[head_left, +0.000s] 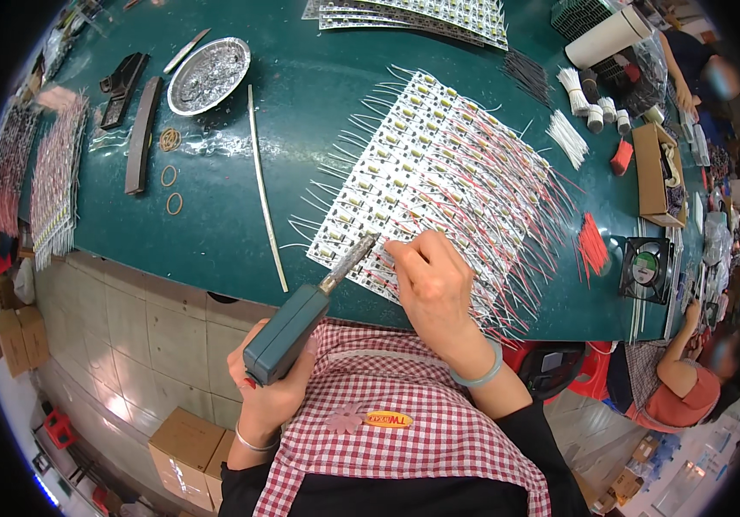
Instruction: The person uses a soldering iron to attach small wires to a grid of electronic components on a circuit board. They repeatedly pick up individual wires, place them onto specific points on the board, and apply the soldering iron to secure them. The process is performed one wire at a time across the surface of the board.
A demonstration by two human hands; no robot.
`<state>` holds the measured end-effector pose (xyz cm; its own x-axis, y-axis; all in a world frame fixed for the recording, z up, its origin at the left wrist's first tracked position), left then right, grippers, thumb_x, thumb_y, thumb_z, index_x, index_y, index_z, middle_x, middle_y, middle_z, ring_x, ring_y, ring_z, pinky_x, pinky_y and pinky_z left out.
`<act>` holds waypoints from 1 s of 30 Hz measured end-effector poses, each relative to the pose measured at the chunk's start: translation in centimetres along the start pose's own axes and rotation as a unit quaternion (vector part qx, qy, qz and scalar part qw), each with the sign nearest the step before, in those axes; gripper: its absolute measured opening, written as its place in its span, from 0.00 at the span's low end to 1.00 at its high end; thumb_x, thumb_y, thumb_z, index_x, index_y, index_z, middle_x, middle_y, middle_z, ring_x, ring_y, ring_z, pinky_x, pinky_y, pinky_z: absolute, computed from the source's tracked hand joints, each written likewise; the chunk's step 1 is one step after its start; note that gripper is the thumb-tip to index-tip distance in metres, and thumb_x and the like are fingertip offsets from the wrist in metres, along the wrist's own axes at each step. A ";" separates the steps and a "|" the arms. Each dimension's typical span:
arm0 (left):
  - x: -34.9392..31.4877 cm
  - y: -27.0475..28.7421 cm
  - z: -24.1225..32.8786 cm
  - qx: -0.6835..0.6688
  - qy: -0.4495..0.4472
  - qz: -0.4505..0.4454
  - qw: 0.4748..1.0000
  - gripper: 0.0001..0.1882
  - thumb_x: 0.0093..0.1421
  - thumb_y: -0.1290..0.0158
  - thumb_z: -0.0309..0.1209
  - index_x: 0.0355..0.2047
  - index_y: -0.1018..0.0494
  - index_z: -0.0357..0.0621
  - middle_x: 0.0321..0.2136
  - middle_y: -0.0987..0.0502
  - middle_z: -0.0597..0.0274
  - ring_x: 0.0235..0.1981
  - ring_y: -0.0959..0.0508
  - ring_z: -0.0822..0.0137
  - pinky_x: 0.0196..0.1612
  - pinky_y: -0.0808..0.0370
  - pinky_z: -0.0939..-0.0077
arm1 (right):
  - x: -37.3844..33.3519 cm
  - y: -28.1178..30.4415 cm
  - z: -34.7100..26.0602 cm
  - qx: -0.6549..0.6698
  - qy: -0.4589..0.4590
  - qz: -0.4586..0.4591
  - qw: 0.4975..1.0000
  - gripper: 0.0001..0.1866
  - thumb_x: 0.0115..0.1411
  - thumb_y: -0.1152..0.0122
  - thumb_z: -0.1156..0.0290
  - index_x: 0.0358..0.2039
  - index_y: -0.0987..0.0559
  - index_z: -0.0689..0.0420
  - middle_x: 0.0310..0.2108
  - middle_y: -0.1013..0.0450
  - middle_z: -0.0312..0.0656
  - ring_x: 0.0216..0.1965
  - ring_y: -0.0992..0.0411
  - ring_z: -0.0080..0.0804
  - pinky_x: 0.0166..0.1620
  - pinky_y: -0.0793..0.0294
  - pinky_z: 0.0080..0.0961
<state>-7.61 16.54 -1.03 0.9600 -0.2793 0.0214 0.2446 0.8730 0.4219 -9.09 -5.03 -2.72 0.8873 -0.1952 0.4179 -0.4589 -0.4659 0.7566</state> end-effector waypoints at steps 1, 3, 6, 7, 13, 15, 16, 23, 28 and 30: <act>0.1 -0.1 0.1 0.002 -0.013 0.001 1.000 0.10 0.48 0.39 0.17 0.33 0.23 0.30 0.29 0.22 0.57 0.25 0.24 0.72 0.28 0.28 0.80 | 0.0 0.0 0.1 -0.001 0.001 0.001 1.000 0.11 0.45 0.34 0.85 0.31 0.19 0.58 0.22 0.36 0.40 0.24 0.32 0.35 0.26 0.32 0.31; 0.3 -0.3 0.2 0.007 -0.040 0.003 0.999 0.10 0.48 0.39 0.16 0.32 0.23 0.30 0.28 0.22 0.58 0.25 0.24 0.73 0.28 0.29 0.80 | -0.1 0.0 0.2 -0.003 0.001 0.001 1.000 0.12 0.45 0.35 0.85 0.31 0.19 0.58 0.22 0.36 0.40 0.24 0.32 0.35 0.26 0.32 0.31; 0.2 -0.8 -1.0 -0.054 0.021 -0.002 0.998 0.09 0.48 0.39 0.16 0.32 0.23 0.30 0.27 0.23 0.59 0.25 0.25 0.75 0.27 0.30 0.81 | -0.1 0.0 0.3 -0.005 0.002 0.001 1.000 0.12 0.45 0.35 0.85 0.32 0.19 0.58 0.22 0.36 0.39 0.24 0.32 0.35 0.26 0.32 0.31; 0.3 -0.8 -0.8 -0.042 0.018 -0.004 0.999 0.09 0.48 0.39 0.16 0.32 0.23 0.30 0.26 0.23 0.60 0.25 0.25 0.75 0.27 0.30 0.81 | -0.1 0.0 0.2 -0.003 0.003 0.002 1.000 0.12 0.45 0.35 0.85 0.32 0.19 0.58 0.22 0.36 0.39 0.24 0.32 0.35 0.26 0.32 0.31; 0.4 -0.6 -0.4 -0.016 0.007 -0.010 1.000 0.09 0.48 0.39 0.16 0.32 0.23 0.30 0.26 0.23 0.60 0.24 0.25 0.75 0.27 0.29 0.81 | -0.1 0.0 0.0 -0.001 0.004 0.001 1.000 0.12 0.45 0.35 0.85 0.32 0.19 0.58 0.22 0.36 0.39 0.24 0.32 0.35 0.25 0.32 0.31; 0.4 -0.6 -0.4 -0.017 0.002 -0.004 1.000 0.08 0.48 0.39 0.16 0.31 0.23 0.30 0.26 0.23 0.59 0.25 0.24 0.74 0.28 0.28 0.80 | -0.1 0.0 0.0 -0.005 0.003 -0.001 1.000 0.12 0.45 0.35 0.85 0.32 0.19 0.57 0.22 0.36 0.39 0.24 0.32 0.34 0.25 0.32 0.31; 0.1 -0.2 -0.5 -0.004 0.000 0.008 1.000 0.09 0.48 0.39 0.16 0.32 0.23 0.30 0.26 0.23 0.59 0.25 0.24 0.73 0.29 0.27 0.79 | -0.1 0.0 -0.1 -0.002 0.003 -0.002 1.000 0.12 0.45 0.34 0.85 0.32 0.19 0.57 0.22 0.36 0.39 0.24 0.32 0.34 0.25 0.32 0.31; 1.1 7.6 0.9 0.165 -0.180 0.286 0.927 0.17 0.52 0.37 0.19 0.44 0.25 0.32 0.39 0.21 0.54 0.33 0.21 0.67 0.32 0.24 0.76 | -0.3 0.3 0.4 -0.016 -0.004 -0.002 1.000 0.09 0.47 0.39 0.80 0.31 0.20 0.58 0.23 0.35 0.37 0.27 0.31 0.33 0.29 0.32 0.29; 5.5 14.3 5.8 0.066 -0.237 0.406 0.880 0.16 0.56 0.43 0.18 0.46 0.26 0.28 0.34 0.21 0.54 0.19 0.33 0.79 0.21 0.40 0.87 | 0.1 -0.3 -0.5 0.002 0.009 -0.001 1.000 0.10 0.45 0.40 0.81 0.31 0.20 0.57 0.23 0.35 0.37 0.27 0.32 0.33 0.29 0.31 0.30; 9.4 13.2 2.3 0.016 -0.124 0.328 0.936 0.16 0.54 0.41 0.18 0.44 0.26 0.29 0.34 0.21 0.56 0.19 0.32 0.79 0.20 0.38 0.87 | -0.4 0.0 0.3 -0.007 -0.002 0.005 1.000 0.10 0.45 0.40 0.81 0.30 0.20 0.57 0.23 0.36 0.37 0.27 0.32 0.33 0.29 0.31 0.30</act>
<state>4.31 24.50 6.86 0.8399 0.2255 0.4936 -0.3950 0.8777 0.2712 -9.43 -5.25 -3.06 0.8833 -0.2033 0.4225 -0.4674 -0.4526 0.7594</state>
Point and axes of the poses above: each hand's wrist, its own x-axis towards the middle knuckle, its own y-axis out of the back of the hand, z = x × y, the point moved 6 cm from there along x, towards the middle knuckle
